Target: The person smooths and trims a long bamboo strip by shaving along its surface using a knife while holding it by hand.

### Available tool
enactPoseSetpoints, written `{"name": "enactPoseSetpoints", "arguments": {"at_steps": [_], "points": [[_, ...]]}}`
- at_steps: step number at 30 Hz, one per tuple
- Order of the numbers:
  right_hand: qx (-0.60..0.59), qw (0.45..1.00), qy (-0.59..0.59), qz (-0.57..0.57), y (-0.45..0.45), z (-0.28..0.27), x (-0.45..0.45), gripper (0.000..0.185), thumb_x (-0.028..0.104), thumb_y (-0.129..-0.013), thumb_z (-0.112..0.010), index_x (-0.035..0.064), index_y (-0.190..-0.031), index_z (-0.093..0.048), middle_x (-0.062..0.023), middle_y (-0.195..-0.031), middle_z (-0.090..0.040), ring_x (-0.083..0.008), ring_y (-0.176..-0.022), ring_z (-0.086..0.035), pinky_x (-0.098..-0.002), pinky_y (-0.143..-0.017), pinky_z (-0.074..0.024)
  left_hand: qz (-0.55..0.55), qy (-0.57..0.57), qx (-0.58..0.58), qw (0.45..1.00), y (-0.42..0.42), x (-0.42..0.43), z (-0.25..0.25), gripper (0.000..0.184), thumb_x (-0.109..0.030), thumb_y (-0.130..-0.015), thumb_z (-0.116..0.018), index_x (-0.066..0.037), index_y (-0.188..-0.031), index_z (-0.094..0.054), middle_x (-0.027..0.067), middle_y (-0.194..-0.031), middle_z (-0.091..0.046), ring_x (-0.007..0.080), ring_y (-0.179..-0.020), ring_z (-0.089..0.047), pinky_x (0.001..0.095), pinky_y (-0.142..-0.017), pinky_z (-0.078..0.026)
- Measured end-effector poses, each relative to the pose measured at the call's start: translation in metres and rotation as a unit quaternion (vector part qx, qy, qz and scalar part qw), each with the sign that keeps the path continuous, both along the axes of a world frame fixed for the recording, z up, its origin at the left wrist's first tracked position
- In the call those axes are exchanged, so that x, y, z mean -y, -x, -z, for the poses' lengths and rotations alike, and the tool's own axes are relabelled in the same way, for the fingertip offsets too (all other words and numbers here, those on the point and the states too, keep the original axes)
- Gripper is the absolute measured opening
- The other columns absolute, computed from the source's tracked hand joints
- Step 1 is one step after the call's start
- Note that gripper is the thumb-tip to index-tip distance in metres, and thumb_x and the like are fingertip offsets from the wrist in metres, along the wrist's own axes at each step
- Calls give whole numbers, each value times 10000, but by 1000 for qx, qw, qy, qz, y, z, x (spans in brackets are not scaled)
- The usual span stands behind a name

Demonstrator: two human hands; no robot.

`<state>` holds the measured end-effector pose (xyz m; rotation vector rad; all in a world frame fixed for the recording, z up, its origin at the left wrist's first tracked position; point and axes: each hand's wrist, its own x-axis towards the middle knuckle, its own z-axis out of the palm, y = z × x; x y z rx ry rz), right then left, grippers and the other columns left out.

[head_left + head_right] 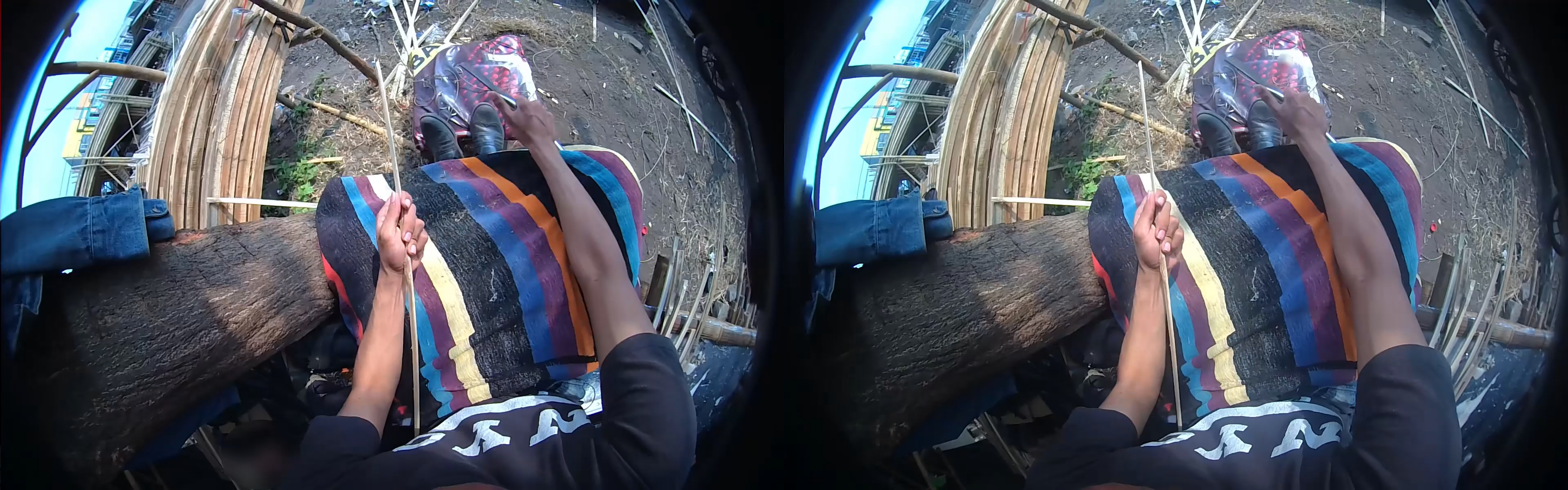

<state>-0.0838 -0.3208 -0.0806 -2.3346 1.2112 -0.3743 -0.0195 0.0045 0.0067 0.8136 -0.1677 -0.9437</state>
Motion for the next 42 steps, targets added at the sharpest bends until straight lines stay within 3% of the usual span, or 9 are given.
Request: {"name": "enactPoseSetpoints", "arguments": {"at_steps": [2, 4, 12, 18, 26, 28, 30, 36, 42], "points": [[59, 993, -41, 94, 17, 2, 32, 988, 864, -869, -331, -44, -925, -717, -290, -863, -701, -438, -908, -703, -538, -788, -534, -15, -79, 19, 997, 4, -11, 4, 275, -294, -1106, -374, -72, -1003, -499, -49, -529, -329, 48, -327, -289, 191, -300, -240], [130, 990, -29, 38, 8, 14, 40, 932, 829, -888, -368, -37, -902, -712, -293, -842, -688, -449, -867, -690, -554, -757, -513, -2, -113, 26, 993, 5, -12, 12, 257, -288, -1096, -410, -72, -1038, -536, -41, -548, -338, 47, -356, -290, 190, -320, -266], [142, 897, 77, -412, -7, -25, -102, 723, 764, -853, -541, 62, -680, -574, -187, -568, -573, -402, -549, -615, -504, -537, -473, 29, -167, 73, 983, 0, 9, 10, 300, -276, -1096, -388, -30, -1021, -543, -23, -577, -363, 58, -398, -320, 209, -359, -306], [73, 901, 83, -419, -16, -15, -115, 667, 738, -807, -630, 77, -745, -568, -139, -579, -590, -368, -545, -605, -452, -529, -452, 50, -203, 104, 972, 2, -6, 24, 284, -274, -1087, -406, -31, -1059, -549, -10, -561, -374, 73, -413, -351, 218, -366, -310], [195, 858, 177, -441, -16, 10, -92, 619, 700, -750, -720, 98, -785, -583, -84, -588, -564, -306, -529, -589, -407, -556, -455, 67, -220, 106, 968, 8, 6, 17, 285, -327, -1090, -419, -66, -1048, -525, -30, -559, -365, 53, -408, -335, 200, -363, -296], [179, 877, 194, -402, -19, 12, -92, 629, 699, -763, -711, 85, -785, -582, -106, -578, -573, -324, -531, -603, -421, -534, -461, 63, -196, 108, 973, 7, 4, 15, 288, -333, -1092, -414, -69, -1037, -518, -30, -559, -365, 52, -398, -327, 199, -355, -295], [108, 962, 105, -230, -29, 9, -73, 685, 722, -830, -624, 47, -725, -573, -165, -564, -592, -362, -536, -635, -489, -498, -476, 60, -172, 112, 977, 9, 1, 15, 293, -338, -1094, -408, -73, -1027, -512, -30, -559, -365, 52, -389, -320, 197, -347, -293], [46, 966, 135, -215, -21, 2, -52, 768, 755, -883, -508, 9, -755, -632, -164, -537, -588, -360, -525, -639, -475, -522, -509, 71, -169, 37, 982, 12, 7, 18, 283, -335, -1098, -396, -84, -1011, -495, -25, -546, -369, 52, -363, -315, 191, -334, -300], [175, 932, 111, -299, -20, 1, -67, 735, 744, -877, -538, 47, -646, -566, -186, -553, -569, -383, -545, -619, -478, -515, -464, 72, -146, 33, 986, 15, 7, 9, 289, -338, -1109, -353, -97, -991, -461, -31, -540, -346, 54, -339, -306, 188, -325, -286]]}}
